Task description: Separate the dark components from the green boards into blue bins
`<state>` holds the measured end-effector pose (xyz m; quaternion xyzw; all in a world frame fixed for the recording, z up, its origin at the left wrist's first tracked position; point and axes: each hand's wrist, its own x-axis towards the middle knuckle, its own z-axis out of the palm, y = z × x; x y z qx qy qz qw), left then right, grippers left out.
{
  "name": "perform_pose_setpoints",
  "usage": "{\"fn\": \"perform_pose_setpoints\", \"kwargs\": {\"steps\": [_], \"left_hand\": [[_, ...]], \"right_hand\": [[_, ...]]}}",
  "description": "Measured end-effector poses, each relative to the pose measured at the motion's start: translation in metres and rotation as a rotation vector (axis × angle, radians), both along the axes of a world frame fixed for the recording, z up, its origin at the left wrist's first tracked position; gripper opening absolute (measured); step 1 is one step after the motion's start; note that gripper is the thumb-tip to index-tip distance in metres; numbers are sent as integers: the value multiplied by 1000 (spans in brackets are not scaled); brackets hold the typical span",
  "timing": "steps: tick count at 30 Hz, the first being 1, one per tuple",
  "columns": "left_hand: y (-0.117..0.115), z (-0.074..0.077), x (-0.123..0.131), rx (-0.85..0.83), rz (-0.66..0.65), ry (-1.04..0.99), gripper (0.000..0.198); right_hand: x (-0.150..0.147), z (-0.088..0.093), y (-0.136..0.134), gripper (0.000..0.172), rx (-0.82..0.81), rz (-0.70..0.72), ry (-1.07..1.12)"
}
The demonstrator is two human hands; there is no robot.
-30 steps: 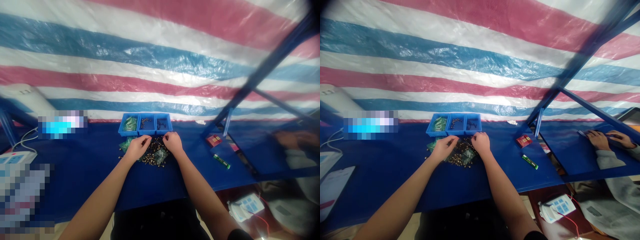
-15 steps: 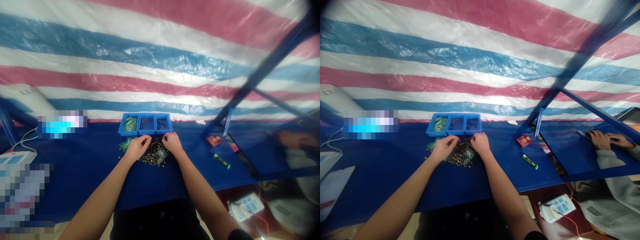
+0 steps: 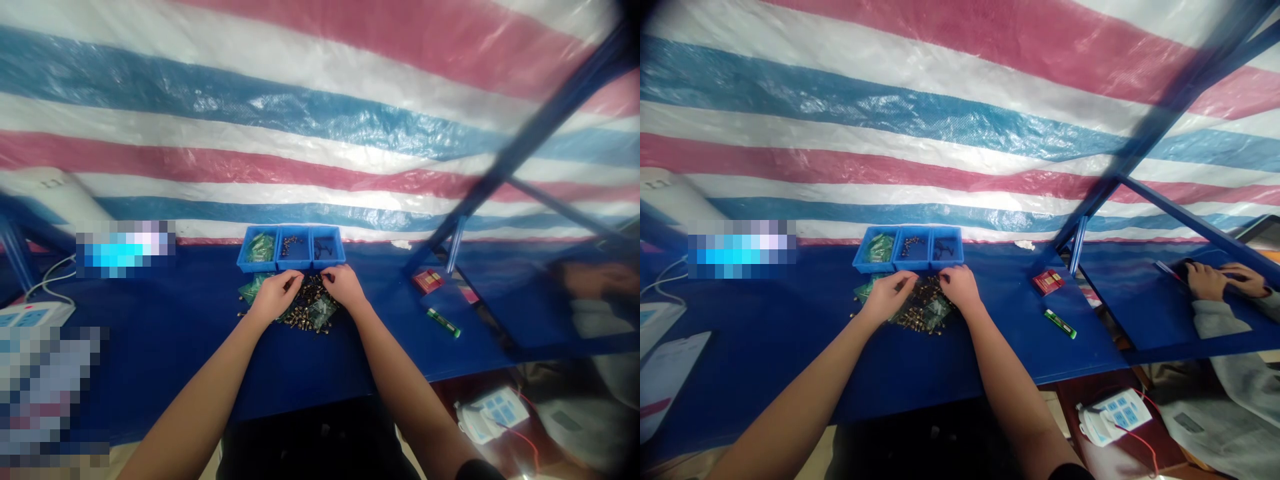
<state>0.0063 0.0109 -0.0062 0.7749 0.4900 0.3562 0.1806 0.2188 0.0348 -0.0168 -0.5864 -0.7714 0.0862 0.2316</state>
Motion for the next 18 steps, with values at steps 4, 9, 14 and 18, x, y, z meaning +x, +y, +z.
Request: {"fn": "perform_pose_setpoints", "kwargs": {"steps": [4, 9, 14, 18], "left_hand": [[0, 1, 0, 2, -9, 2, 36], [0, 1, 0, -22, -3, -4, 34], [0, -1, 1, -11, -4, -42, 32], [0, -5, 2, -6, -33, -75, 34]], "right_hand": [[0, 1, 0, 16, -10, -20, 16], [-1, 3, -4, 12, 42, -21, 205], [-9, 8, -10, 14, -84, 52, 694], [-20, 8, -14, 19, -240, 114, 1029]]}}
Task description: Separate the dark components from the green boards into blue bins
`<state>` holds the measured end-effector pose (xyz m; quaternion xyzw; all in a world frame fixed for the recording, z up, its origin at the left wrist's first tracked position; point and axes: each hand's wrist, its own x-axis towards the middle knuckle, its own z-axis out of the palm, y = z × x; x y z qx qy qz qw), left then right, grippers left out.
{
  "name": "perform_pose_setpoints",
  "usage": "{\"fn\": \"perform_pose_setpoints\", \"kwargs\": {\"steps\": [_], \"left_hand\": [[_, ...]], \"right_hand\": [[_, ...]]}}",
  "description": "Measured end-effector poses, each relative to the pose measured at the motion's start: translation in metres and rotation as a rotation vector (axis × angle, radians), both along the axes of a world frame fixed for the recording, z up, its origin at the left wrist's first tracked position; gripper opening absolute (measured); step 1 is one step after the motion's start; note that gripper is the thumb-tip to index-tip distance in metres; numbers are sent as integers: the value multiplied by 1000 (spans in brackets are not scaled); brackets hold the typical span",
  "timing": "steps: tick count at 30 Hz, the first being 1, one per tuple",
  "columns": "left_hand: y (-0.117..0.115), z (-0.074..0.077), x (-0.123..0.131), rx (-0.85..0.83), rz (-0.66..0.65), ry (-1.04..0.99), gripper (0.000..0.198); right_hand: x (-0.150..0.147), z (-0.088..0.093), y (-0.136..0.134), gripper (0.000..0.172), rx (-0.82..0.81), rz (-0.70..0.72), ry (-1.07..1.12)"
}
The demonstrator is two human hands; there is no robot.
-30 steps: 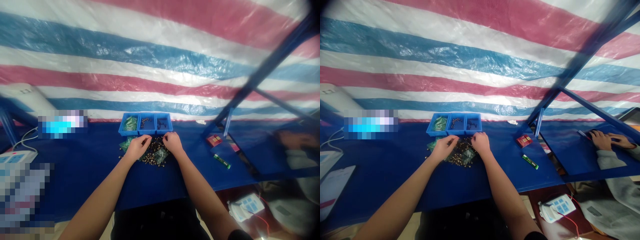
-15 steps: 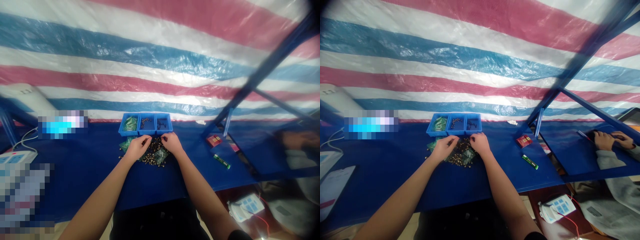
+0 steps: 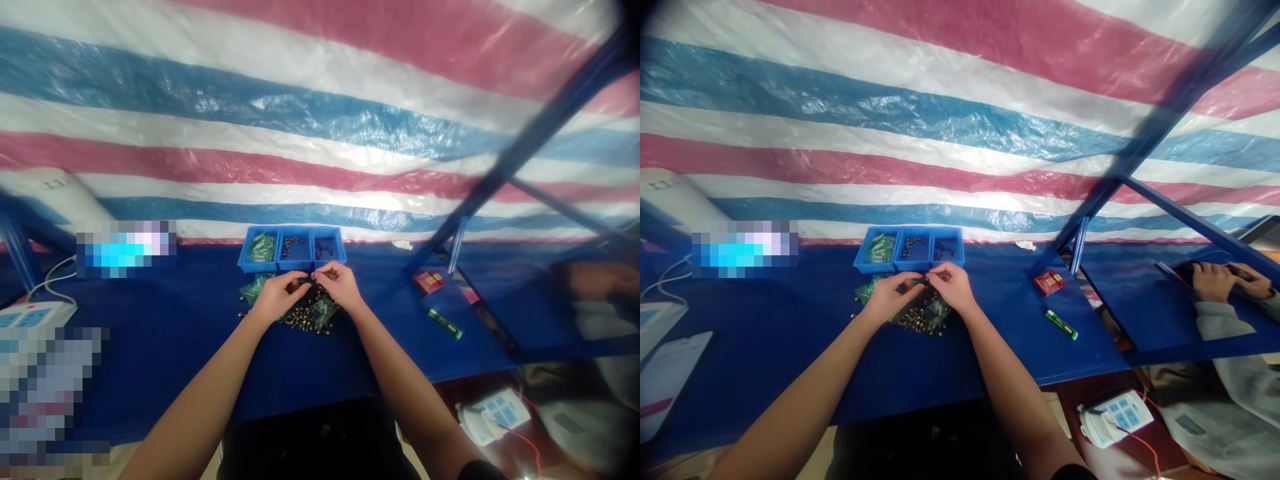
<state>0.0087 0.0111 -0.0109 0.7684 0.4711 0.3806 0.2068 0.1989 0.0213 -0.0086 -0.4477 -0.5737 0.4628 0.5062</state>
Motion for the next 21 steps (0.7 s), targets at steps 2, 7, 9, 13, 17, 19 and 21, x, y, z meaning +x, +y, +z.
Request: {"fn": "perform_pose_setpoints", "kwargs": {"steps": [2, 7, 9, 13, 17, 19, 21], "left_hand": [[0, -1, 0, 4, -14, -5, 34], [1, -1, -1, 26, -11, 8, 30], [1, -1, -1, 33, -8, 16, 31], [1, 1, -1, 42, -6, 46, 31], [1, 2, -2, 43, 8, 74, 29], [1, 1, -2, 48, 1, 72, 29], [1, 0, -2, 50, -11, 65, 30]], "right_hand": [[-4, -2, -1, 21, -16, 33, 56], [-8, -5, -3, 22, -8, 59, 66], [-8, -3, -4, 22, -5, 67, 51], [-10, 2, -6, 24, 26, 100, 57], [-11, 1, -6, 21, 44, 91, 30], [-11, 0, -6, 20, 36, 66, 4], [-11, -1, -5, 21, 20, 63, 3]]}}
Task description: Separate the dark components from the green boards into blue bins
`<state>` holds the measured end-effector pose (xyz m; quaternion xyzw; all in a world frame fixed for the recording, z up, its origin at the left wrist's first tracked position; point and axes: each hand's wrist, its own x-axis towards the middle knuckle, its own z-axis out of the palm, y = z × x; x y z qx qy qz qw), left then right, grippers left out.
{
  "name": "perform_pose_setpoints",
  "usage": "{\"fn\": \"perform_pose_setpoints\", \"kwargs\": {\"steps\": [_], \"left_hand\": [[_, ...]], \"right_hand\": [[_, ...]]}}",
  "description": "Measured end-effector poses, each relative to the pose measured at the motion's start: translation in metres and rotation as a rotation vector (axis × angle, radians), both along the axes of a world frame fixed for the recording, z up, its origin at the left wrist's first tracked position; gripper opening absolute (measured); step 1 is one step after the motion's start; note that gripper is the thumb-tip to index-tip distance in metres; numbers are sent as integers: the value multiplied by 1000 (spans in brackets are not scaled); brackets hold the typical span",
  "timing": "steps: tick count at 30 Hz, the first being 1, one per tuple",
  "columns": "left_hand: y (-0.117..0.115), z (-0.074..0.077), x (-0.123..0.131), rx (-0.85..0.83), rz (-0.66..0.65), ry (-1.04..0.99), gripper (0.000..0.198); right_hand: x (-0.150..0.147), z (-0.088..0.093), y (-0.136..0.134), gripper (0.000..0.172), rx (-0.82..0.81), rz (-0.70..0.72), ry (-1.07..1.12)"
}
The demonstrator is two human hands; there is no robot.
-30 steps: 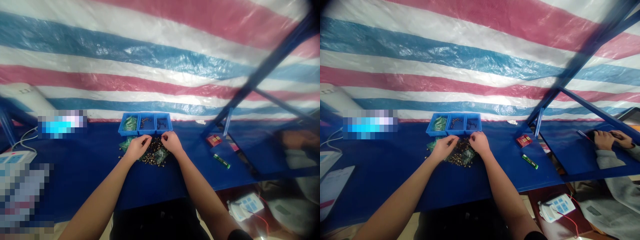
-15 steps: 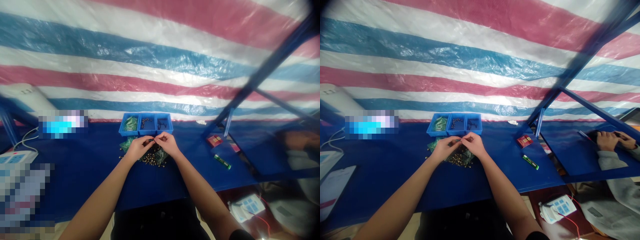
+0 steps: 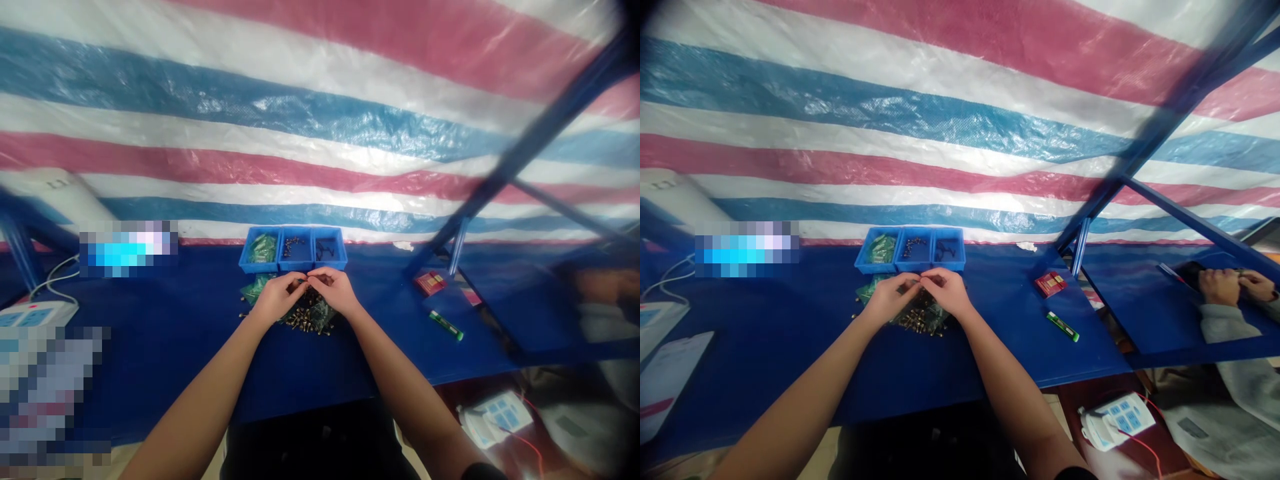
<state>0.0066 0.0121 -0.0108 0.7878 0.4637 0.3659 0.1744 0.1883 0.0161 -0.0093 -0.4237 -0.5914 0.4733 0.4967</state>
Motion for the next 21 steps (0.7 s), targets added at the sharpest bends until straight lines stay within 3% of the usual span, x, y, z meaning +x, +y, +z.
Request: {"fn": "perform_pose_setpoints", "kwargs": {"steps": [12, 21], "left_hand": [[-3, 8, 0, -76, -9, 29, 30], [-1, 4, 1, -29, 36, -22, 29]], "right_hand": [[1, -3, 1, 25, 17, 16, -9], [5, -1, 3, 25, -47, 23, 14]]}}
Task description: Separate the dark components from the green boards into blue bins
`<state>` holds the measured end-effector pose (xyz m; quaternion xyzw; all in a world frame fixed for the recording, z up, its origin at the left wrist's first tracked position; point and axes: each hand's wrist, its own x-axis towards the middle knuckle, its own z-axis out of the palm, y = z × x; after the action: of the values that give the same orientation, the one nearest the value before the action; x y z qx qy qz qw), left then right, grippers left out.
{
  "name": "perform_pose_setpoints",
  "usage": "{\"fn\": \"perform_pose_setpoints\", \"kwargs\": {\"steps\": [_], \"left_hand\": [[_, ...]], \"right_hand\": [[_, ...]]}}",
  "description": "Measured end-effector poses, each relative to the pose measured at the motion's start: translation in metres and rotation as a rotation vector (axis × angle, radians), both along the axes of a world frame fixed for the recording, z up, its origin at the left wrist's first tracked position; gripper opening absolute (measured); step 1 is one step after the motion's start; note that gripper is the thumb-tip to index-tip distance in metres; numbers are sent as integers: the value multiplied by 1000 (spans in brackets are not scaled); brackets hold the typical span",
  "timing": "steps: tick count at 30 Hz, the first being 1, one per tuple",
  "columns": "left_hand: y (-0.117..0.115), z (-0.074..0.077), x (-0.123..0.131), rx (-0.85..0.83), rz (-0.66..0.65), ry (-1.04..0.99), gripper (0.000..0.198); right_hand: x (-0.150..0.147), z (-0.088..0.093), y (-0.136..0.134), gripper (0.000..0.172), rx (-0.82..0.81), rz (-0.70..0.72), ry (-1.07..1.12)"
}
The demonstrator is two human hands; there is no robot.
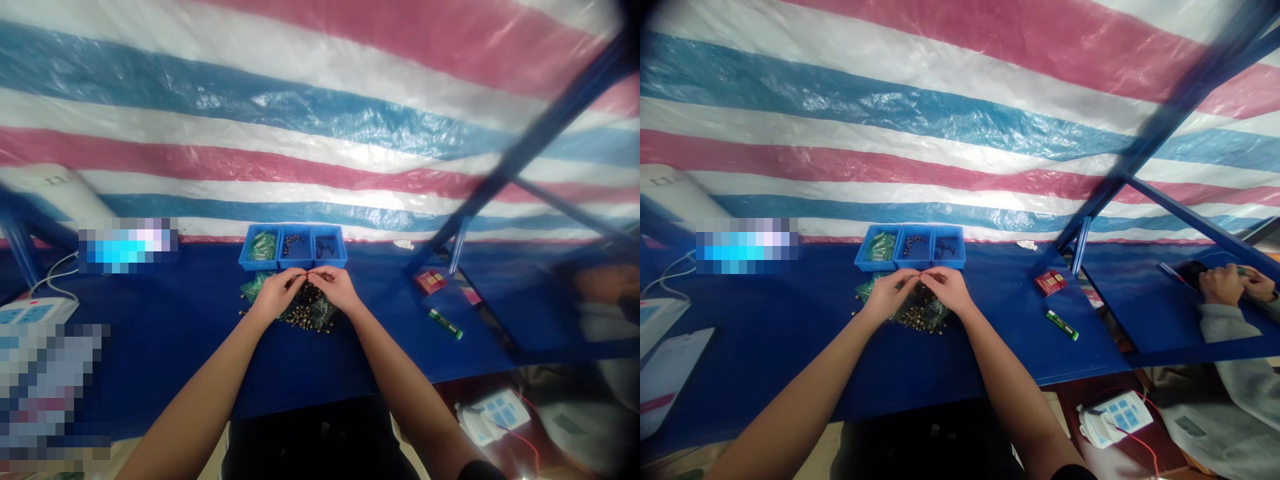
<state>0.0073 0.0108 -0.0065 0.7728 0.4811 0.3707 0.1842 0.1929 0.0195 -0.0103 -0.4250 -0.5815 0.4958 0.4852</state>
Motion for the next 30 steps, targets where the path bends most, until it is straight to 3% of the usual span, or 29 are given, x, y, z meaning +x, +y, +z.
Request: {"fn": "perform_pose_setpoints", "kwargs": {"steps": [7, 17, 30], "left_hand": [[-2, 4, 0, -46, -17, -3, 30], [0, -4, 2, 4, -6, -43, 28], [-3, 3, 2, -53, -17, 1, 30]], "right_hand": [[-3, -1, -3, 31, 14, 15, 53], [0, -4, -1, 28, 28, -4, -1], [-3, -6, -3, 29, 57, 8, 18]]}}
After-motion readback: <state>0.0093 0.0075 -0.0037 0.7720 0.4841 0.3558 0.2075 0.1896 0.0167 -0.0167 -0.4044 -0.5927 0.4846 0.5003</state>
